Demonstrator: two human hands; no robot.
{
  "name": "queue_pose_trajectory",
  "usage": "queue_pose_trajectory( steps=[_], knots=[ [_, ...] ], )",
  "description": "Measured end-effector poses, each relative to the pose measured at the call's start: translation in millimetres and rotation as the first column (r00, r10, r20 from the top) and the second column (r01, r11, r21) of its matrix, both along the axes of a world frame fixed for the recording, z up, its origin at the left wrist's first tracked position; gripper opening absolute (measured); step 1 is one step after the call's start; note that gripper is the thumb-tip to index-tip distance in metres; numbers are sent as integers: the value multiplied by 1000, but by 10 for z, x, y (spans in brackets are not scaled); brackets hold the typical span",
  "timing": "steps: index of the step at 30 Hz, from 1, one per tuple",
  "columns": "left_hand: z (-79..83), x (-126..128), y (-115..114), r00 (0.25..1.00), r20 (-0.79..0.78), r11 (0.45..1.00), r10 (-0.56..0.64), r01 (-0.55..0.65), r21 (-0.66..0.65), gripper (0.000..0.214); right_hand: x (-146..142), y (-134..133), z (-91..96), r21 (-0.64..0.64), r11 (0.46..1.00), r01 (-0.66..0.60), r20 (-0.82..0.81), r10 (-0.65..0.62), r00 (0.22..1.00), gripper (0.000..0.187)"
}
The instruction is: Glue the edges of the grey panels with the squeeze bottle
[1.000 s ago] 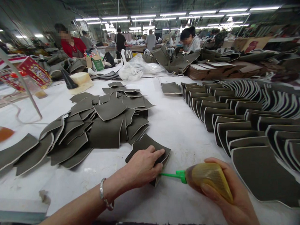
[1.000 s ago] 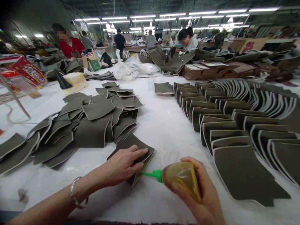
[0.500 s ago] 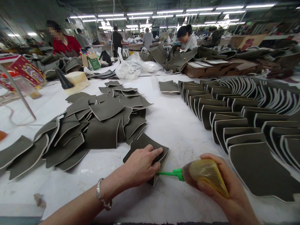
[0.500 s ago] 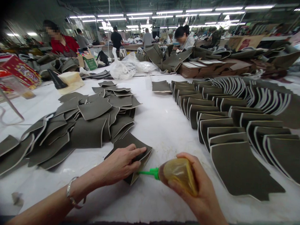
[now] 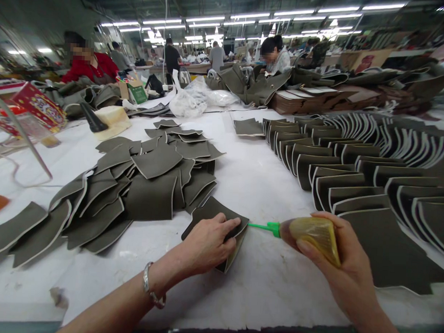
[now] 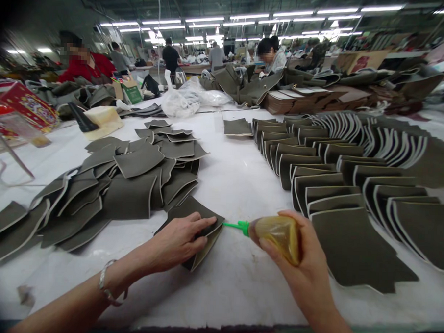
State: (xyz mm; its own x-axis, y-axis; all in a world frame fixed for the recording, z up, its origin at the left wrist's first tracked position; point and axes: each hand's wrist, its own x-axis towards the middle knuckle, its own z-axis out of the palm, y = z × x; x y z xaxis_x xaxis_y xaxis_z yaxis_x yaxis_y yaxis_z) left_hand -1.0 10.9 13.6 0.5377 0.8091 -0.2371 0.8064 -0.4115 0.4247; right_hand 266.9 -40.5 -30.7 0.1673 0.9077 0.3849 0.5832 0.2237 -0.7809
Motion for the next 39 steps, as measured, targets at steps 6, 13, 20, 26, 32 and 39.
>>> queue_pose_trajectory(
  steps=[6,13,20,26,32,39],
  knots=[
    [14,14,3,1000,3,1000,0,0,-15,52,15,-50,-20,-91,989,-118,-40,115,993,44],
    [24,9,3,1000,-7,1000,0,0,-10,51,-9,-58,22,-83,995,-58,-43,55,998,44],
    [17,10,-6,1000,5,1000,0,0,4,51,18,-68,20,-68,994,-83,-38,81,996,44],
    [7,1,4,1000,20,1000,-4,5,-9,52,-50,-95,33,-155,982,-112,-110,95,989,43],
    [18,11,1,1000,6,1000,-3,3,-4,52,20,-23,26,-49,995,-86,-30,85,996,44],
    [8,2,15,1000,14,1000,9,-9,-3,53,-5,-75,-39,-128,986,-105,-120,90,989,48]
  ],
)
